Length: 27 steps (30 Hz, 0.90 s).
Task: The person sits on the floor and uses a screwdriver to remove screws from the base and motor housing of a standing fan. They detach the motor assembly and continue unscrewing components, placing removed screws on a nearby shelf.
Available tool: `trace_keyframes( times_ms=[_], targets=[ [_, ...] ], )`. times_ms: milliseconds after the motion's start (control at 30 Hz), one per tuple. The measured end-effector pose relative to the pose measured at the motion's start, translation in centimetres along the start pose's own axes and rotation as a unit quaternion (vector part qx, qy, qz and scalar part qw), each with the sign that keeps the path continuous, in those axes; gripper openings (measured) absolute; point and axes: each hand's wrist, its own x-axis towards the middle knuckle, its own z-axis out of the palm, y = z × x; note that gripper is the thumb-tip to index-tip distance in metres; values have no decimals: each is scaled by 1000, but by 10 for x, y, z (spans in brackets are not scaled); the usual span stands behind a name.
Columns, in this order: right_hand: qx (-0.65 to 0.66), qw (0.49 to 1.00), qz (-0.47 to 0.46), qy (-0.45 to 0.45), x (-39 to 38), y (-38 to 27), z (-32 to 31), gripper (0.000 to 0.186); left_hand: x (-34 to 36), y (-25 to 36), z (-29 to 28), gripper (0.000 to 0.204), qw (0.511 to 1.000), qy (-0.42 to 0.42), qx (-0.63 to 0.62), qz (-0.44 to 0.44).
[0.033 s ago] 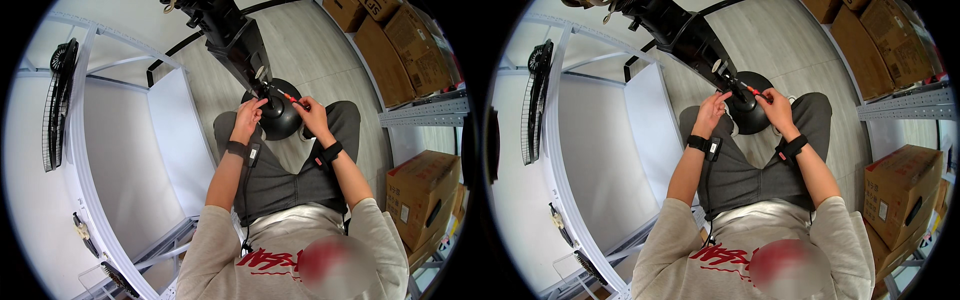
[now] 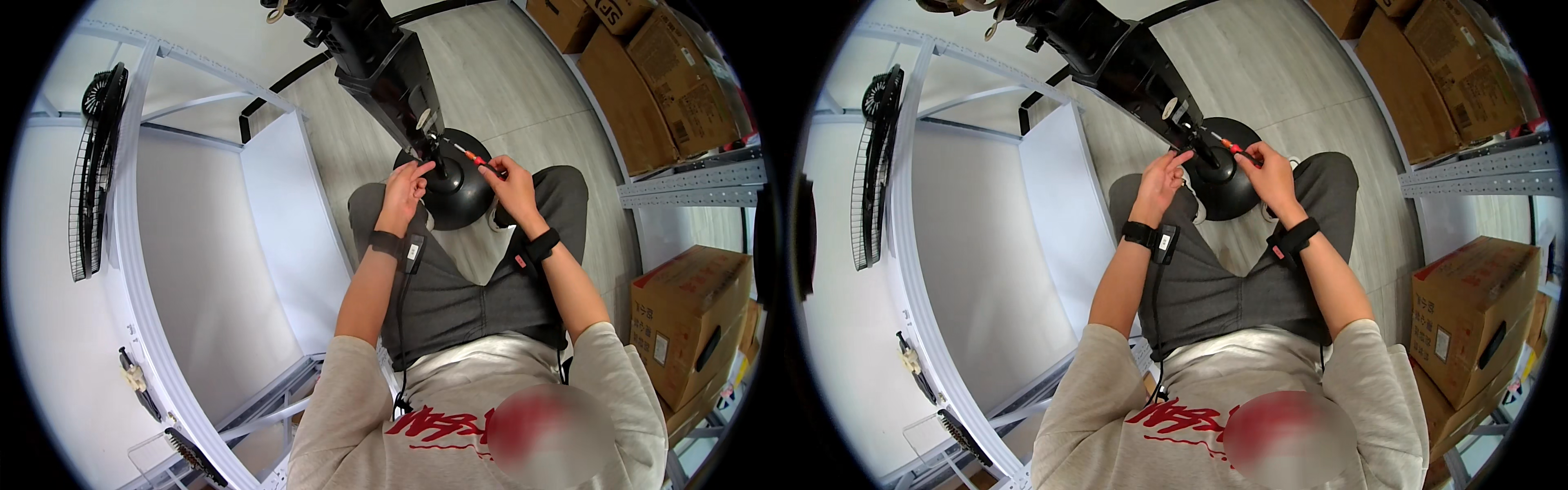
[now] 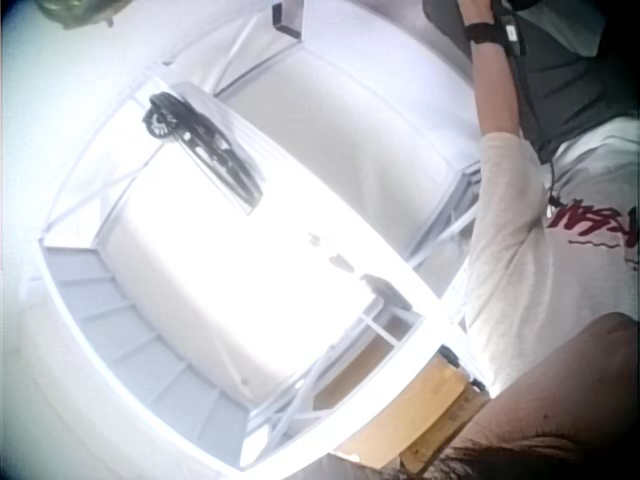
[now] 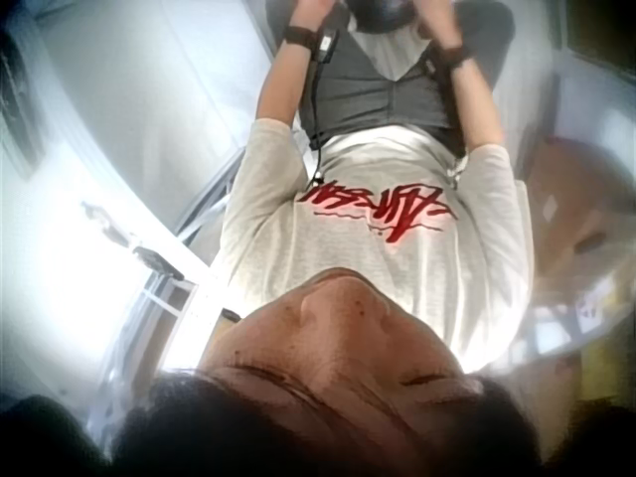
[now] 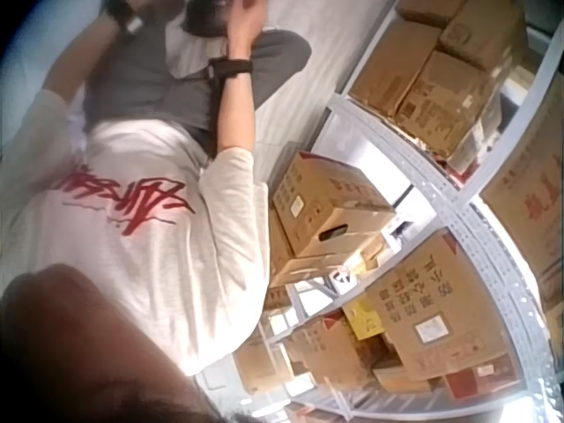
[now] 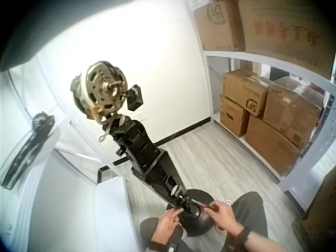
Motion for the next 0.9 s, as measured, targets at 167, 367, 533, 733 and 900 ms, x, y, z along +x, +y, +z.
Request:
trace_keyframes(
  times_ms=[167, 367, 533, 733, 900],
  targets=[
    [-21, 1000, 17, -9, 21, 11, -2, 32, 3, 10, 2, 42, 999, 31, -4, 9],
    [-21, 1000, 12, -13, 28, 14, 0, 33, 11, 20, 0, 61, 1000, 8, 18, -15],
    [-16, 1000, 7, -18, 34, 18, 1, 34, 13, 25, 2, 62, 999, 4, 37, -25],
    [-21, 999, 8, -37, 42, 16, 3, 34, 14, 24, -1, 64, 999, -15, 25, -18],
    [-8, 999, 15, -34, 49, 19, 6, 34, 12, 22, 4, 63, 1000, 2, 23, -11]
  ],
)
